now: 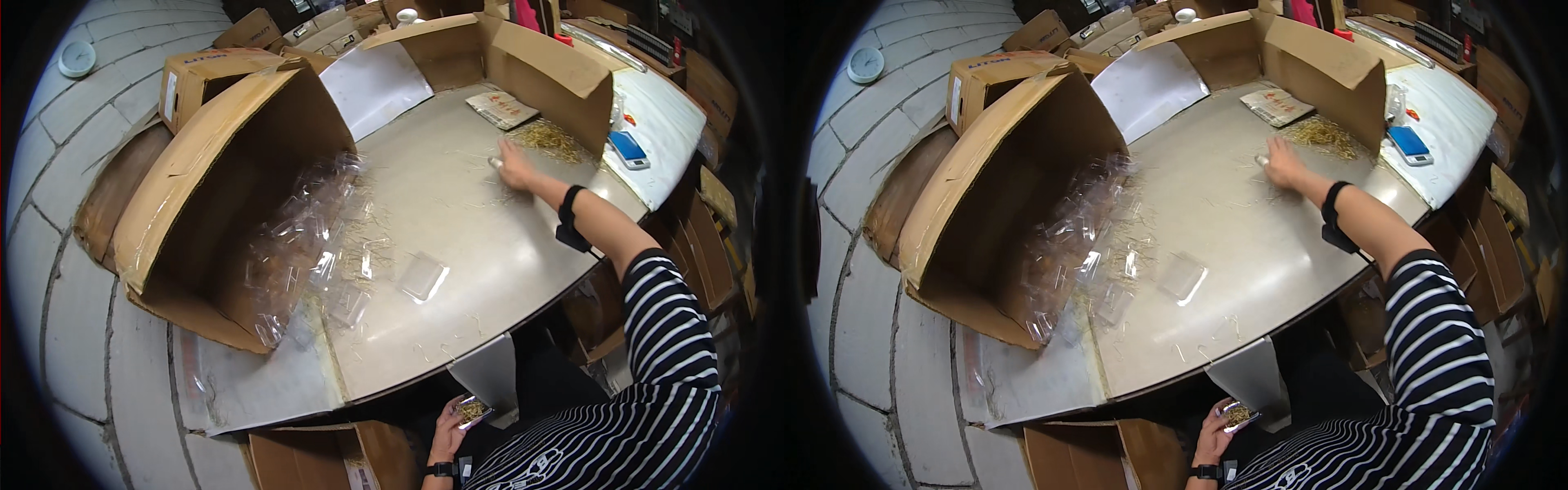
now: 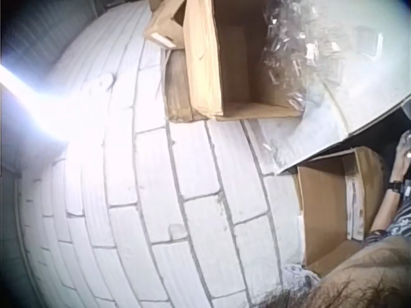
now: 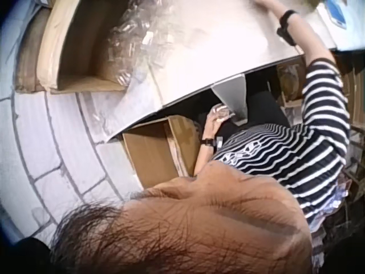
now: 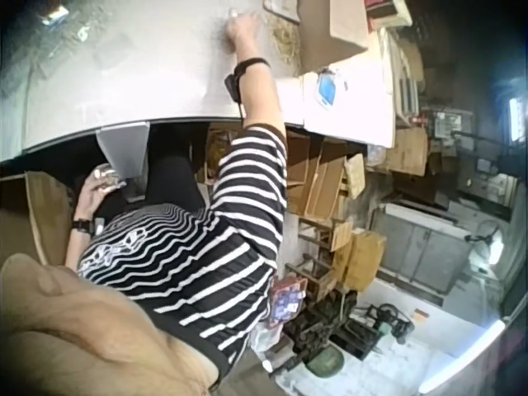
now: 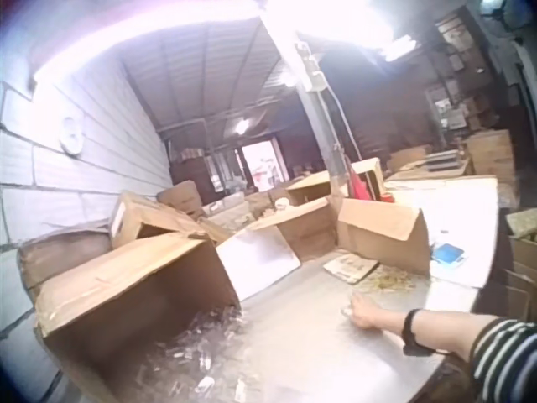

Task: The person packs small yellow items into clear plastic containers and places them into a cardboard box. They then use a machine to dispense green items into plastic bags, which are also placed into the box. The person uses newspaper as padding material inside the box.

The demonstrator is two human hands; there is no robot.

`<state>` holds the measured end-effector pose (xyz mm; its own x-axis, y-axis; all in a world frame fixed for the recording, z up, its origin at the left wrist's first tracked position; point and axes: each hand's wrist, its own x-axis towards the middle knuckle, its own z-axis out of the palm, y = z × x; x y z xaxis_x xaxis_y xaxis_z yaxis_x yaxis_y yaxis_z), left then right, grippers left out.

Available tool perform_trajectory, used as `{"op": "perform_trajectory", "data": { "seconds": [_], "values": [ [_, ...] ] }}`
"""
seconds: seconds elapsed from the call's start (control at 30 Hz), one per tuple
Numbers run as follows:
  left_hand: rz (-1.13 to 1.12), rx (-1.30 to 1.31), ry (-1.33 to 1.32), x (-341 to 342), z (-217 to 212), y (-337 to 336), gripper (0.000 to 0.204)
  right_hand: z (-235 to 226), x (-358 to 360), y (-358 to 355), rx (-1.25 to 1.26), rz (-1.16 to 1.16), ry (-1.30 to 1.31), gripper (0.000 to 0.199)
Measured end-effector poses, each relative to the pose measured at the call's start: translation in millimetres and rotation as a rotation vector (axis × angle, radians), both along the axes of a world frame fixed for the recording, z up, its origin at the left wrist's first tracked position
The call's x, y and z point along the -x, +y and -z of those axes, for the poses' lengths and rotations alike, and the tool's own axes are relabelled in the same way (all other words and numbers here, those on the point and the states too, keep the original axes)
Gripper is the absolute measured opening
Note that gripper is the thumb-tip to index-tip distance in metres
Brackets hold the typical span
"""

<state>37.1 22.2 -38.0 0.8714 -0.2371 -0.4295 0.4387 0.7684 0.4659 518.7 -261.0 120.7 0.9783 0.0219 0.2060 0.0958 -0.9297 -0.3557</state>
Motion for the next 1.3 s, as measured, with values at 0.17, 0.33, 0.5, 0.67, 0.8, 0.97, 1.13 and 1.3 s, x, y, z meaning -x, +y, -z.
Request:
{"op": "perform_trajectory", "data": {
  "seconds": [0.17, 0.33, 0.5, 0.67, 0.8, 0.97, 1.13, 1.3],
  "values": [
    [-0.014, -0.057, -0.009, 2, -5, 9, 0.055, -27, 7, 51, 0.205, -0.346, 0.266, 0.064],
    [0.008, -0.077, -0.012, 3, 8, 3, 0.051, -12, 113, 64, 0.318, -0.794, 0.194, 0.065],
    [0.007, 0.077, -0.099, -4, -5, -7, 0.063, -19, 193, 58, -0.108, -0.669, 0.184, 0.055],
    [0.005, 0.035, -0.118, 13, -29, -13, 0.061, 1, 211, 14, -0.139, -0.143, 0.009, 0.050],
    [0.018, -0.095, -0.108, 29, -15, -14, 0.051, -9, 226, 85, 0.003, -0.196, 0.007, 0.052],
    [0.014, -0.258, -0.067, 11, -19, -37, 0.036, 4, 248, 127, -0.020, -0.484, -0.070, 0.051],
    [-0.008, -0.251, -0.006, -9, -14, -53, 0.034, -4, 297, 136, -0.060, -0.570, -0.088, 0.042],
    [-0.030, -0.312, -0.013, -17, -7, -66, 0.027, -19, 293, 159, -0.004, -1.086, -0.086, 0.031]
  ]
}}
